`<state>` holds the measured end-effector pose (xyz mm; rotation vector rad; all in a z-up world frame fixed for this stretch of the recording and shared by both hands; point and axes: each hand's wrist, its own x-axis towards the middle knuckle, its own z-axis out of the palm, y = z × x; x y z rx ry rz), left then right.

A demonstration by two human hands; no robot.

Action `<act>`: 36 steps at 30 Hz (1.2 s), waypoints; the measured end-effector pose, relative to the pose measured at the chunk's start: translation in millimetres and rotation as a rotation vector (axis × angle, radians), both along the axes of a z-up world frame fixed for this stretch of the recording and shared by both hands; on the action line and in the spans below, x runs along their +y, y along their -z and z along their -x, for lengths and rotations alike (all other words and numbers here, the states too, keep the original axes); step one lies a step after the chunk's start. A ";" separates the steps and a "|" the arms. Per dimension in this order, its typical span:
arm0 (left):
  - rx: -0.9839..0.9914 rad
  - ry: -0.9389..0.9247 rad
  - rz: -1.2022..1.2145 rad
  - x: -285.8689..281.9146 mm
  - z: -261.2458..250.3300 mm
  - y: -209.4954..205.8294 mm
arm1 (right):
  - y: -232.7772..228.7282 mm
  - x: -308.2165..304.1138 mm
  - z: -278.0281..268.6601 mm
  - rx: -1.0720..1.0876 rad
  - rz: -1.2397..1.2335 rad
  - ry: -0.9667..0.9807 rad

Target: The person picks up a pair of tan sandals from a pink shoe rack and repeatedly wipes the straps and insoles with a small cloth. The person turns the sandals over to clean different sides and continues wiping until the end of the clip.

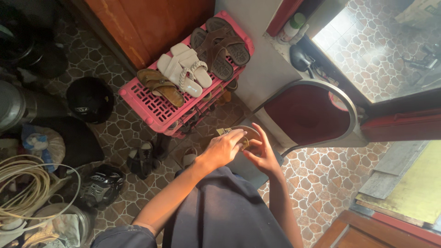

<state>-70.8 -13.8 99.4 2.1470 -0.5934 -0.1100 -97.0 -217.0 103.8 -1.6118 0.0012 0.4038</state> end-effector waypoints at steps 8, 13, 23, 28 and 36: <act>0.162 -0.038 0.057 14.5 -4.6 -2.6 | -8.8 7.4 -5.6 0.065 0.089 -0.082; 0.237 -0.055 0.095 21.5 -8.9 5.6 | -3.3 17.0 -10.1 0.107 0.109 -0.094; 0.150 -0.158 0.234 16.6 -4.9 34.0 | -23.4 32.2 -6.3 -0.171 0.422 -0.160; 0.087 -0.217 0.279 10.4 -1.1 51.6 | -39.6 29.1 -2.0 -0.264 0.619 -0.159; 0.087 -0.423 0.204 4.3 -7.6 58.4 | -29.2 19.2 3.5 -0.477 0.493 0.084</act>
